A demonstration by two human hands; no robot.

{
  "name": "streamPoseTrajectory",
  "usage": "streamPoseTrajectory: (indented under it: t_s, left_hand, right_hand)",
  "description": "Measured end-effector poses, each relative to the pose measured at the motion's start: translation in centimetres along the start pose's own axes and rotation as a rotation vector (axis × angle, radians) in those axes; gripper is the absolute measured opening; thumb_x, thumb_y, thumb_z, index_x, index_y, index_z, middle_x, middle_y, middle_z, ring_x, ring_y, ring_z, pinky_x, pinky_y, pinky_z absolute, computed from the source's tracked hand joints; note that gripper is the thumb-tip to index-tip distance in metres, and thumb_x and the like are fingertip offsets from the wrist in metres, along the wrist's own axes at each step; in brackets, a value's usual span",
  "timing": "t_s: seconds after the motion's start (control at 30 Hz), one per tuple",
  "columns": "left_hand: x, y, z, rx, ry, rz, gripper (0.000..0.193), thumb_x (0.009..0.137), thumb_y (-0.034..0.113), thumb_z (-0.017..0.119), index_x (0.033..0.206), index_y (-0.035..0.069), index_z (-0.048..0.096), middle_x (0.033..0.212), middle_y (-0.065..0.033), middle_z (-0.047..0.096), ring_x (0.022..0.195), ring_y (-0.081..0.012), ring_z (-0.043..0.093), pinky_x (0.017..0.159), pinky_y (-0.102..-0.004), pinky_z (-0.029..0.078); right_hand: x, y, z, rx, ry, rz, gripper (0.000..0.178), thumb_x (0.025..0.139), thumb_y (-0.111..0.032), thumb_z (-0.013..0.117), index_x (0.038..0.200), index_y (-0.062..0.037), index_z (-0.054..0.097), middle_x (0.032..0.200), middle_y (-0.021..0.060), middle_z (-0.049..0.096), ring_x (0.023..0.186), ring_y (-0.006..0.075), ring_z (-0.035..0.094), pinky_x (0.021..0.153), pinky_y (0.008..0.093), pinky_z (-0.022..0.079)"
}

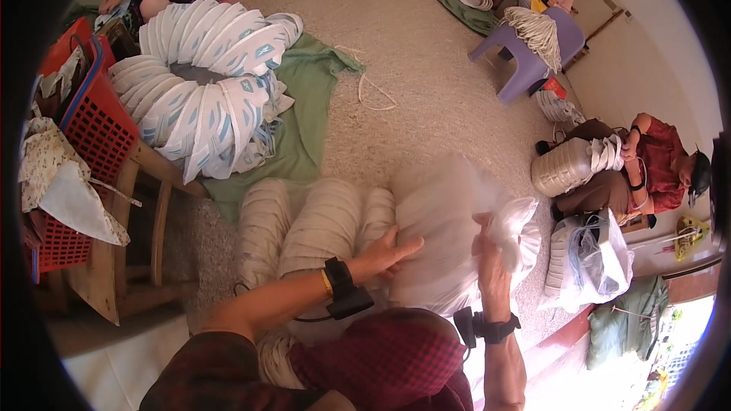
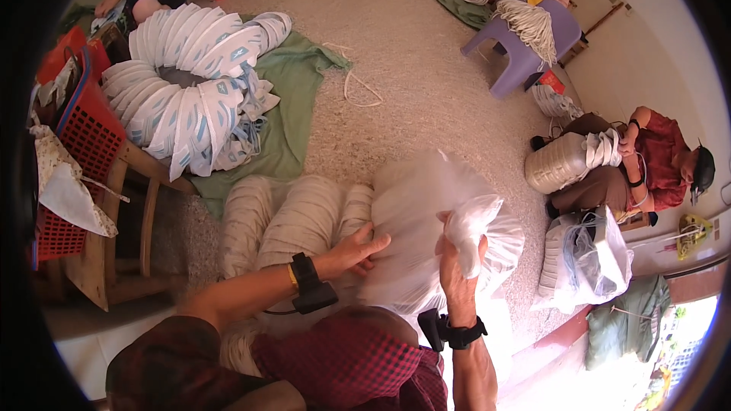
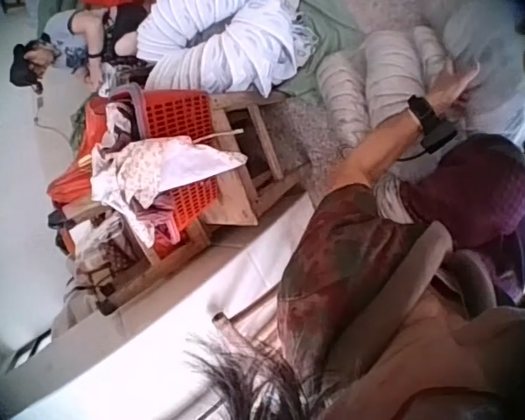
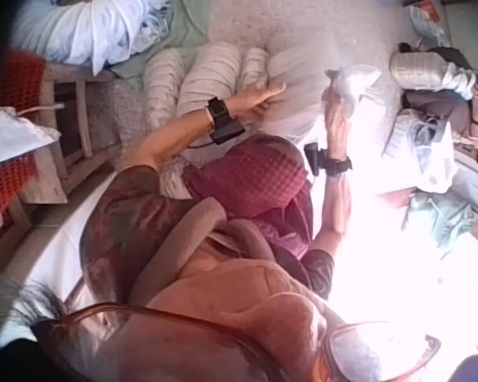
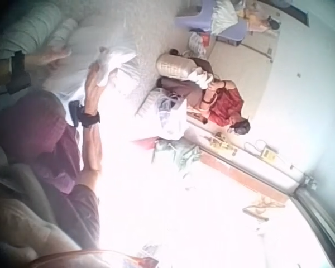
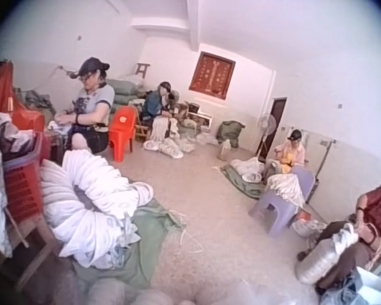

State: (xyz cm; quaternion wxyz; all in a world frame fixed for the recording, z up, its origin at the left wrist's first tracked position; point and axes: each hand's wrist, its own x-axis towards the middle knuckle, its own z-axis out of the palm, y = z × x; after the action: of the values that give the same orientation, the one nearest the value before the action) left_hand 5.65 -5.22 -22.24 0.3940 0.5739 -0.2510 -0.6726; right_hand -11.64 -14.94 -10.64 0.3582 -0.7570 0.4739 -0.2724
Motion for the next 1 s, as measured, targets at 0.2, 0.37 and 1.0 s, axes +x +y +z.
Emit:
streamPoseTrajectory:
  t_s: [0.2, 0.37, 1.0]
  left_hand:
    - [-1.4, 3.8, -1.4, -0.359, 0.265, 0.581, 0.106, 0.088, 0.028, 0.074, 0.152, -0.004, -0.004, 0.100, -0.0084, 0.067, 0.083, -0.0105, 0.059, 0.070, -0.0230, 0.050]
    - [-1.6, 9.6, -9.3, -0.259, 0.620, 0.861, 0.090, 0.086, 0.023, 0.075, 0.150, -0.007, 0.019, 0.100, -0.0060, 0.068, 0.078, -0.0087, 0.059, 0.069, -0.0206, 0.048]
    - [-9.5, -16.1, -24.3, 0.343, 0.968, 0.133, 0.064, 0.089, 0.045, 0.065, 0.131, -0.002, 0.053, 0.134, -0.0202, 0.054, 0.123, -0.0328, 0.052, 0.101, -0.0437, 0.042]
  right_hand:
    - [2.0, -6.2, 1.2, 0.219, -0.221, -0.267, 0.040, 0.097, -0.036, 0.052, 0.119, -0.0041, 0.060, 0.112, 0.0136, 0.065, 0.080, 0.0175, 0.060, 0.071, 0.0321, 0.048]
    - [11.9, -11.9, 5.8, 0.038, -0.188, -0.564, 0.033, 0.093, -0.026, 0.057, 0.119, -0.0069, 0.063, 0.108, 0.0126, 0.068, 0.081, 0.0227, 0.064, 0.077, 0.0345, 0.050]
    - [-1.7, 20.3, 9.4, 0.051, -0.857, 0.726, 0.069, 0.091, -0.060, 0.055, 0.124, 0.0006, 0.059, 0.108, 0.0134, 0.067, 0.089, 0.0236, 0.067, 0.073, 0.0344, 0.058]
